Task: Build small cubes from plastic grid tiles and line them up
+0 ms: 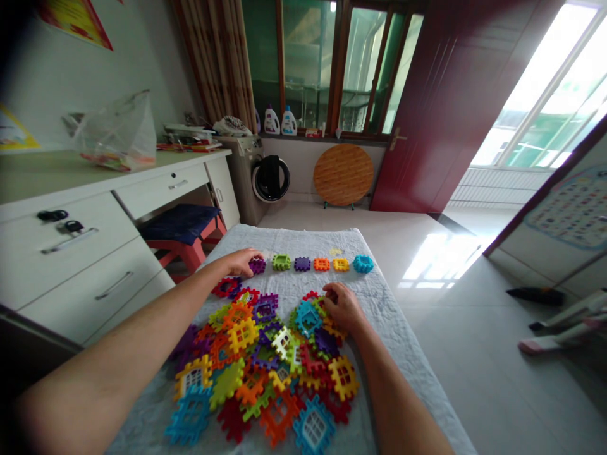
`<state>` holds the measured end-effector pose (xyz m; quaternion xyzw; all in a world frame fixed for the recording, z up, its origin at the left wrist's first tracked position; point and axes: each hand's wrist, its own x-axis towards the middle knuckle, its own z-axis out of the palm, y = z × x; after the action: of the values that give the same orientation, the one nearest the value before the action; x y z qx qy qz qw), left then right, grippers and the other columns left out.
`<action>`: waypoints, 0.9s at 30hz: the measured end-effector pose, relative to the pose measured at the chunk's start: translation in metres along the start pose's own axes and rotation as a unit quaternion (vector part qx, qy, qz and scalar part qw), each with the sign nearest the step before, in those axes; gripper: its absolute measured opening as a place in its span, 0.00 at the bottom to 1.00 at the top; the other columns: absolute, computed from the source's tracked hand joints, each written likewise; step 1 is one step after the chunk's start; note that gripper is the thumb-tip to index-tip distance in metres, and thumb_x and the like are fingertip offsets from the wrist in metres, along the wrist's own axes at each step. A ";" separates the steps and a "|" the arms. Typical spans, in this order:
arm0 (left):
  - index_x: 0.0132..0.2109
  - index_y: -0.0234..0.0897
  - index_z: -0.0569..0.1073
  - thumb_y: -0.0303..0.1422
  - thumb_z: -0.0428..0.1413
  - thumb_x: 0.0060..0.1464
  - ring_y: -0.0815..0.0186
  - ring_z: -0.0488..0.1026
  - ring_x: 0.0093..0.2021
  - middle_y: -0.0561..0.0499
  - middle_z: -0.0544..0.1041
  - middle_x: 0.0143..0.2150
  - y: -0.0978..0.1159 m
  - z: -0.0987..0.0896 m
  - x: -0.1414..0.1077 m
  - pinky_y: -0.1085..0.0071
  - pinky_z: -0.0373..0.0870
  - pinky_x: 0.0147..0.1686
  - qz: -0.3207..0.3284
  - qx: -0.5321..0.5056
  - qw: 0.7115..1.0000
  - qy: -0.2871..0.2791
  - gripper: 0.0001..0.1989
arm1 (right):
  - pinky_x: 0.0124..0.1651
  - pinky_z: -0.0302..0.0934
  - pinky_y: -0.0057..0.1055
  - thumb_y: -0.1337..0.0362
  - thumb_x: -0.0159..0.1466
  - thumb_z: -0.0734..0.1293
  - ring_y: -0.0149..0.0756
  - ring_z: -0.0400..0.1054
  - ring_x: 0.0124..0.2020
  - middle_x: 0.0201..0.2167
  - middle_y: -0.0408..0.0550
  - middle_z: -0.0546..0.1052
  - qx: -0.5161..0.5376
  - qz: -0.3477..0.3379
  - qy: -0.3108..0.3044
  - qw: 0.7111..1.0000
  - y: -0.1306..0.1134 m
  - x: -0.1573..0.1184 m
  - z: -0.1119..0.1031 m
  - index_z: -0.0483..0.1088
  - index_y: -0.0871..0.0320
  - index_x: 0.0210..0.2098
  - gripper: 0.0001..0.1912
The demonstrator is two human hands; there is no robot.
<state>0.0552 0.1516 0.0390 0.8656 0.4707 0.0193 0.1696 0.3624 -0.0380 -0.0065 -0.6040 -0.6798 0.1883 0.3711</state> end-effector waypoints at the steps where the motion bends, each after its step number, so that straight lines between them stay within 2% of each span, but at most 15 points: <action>1: 0.45 0.37 0.73 0.25 0.58 0.29 0.58 0.73 0.45 0.50 0.75 0.46 0.000 0.001 0.000 0.73 0.69 0.42 -0.001 0.000 1.000 -0.002 0.28 | 0.36 0.62 0.29 0.68 0.54 0.63 0.32 0.66 0.30 0.30 0.44 0.74 0.000 0.000 0.000 1.000 0.000 0.000 0.000 0.71 0.59 0.40 0.13; 8: 0.42 0.38 0.73 0.24 0.56 0.28 0.60 0.74 0.40 0.53 0.77 0.39 -0.001 0.004 0.003 0.73 0.69 0.37 0.000 0.001 1.000 0.000 0.25 | 0.35 0.61 0.28 0.68 0.54 0.63 0.31 0.65 0.29 0.29 0.44 0.73 -0.005 0.010 -0.006 1.000 -0.002 -0.001 -0.001 0.71 0.58 0.39 0.13; 16: 0.44 0.37 0.73 0.23 0.56 0.28 0.57 0.72 0.45 0.49 0.75 0.45 0.002 0.001 0.011 0.71 0.68 0.43 0.016 0.002 0.999 0.034 0.28 | 0.35 0.61 0.28 0.67 0.55 0.63 0.31 0.65 0.29 0.29 0.44 0.73 -0.007 0.006 -0.002 1.000 -0.004 -0.001 -0.001 0.71 0.58 0.39 0.12; 27: 0.44 0.36 0.72 0.23 0.55 0.28 0.58 0.73 0.42 0.49 0.75 0.44 0.002 0.008 0.020 0.71 0.69 0.39 0.013 -0.020 1.000 0.003 0.28 | 0.35 0.61 0.28 0.67 0.55 0.63 0.31 0.65 0.29 0.29 0.44 0.72 -0.003 0.005 -0.006 1.000 -0.006 -0.001 -0.002 0.71 0.59 0.39 0.12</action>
<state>0.0698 0.1649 0.0295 0.8681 0.4592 0.0336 0.1853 0.3599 -0.0404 -0.0008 -0.6076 -0.6795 0.1917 0.3639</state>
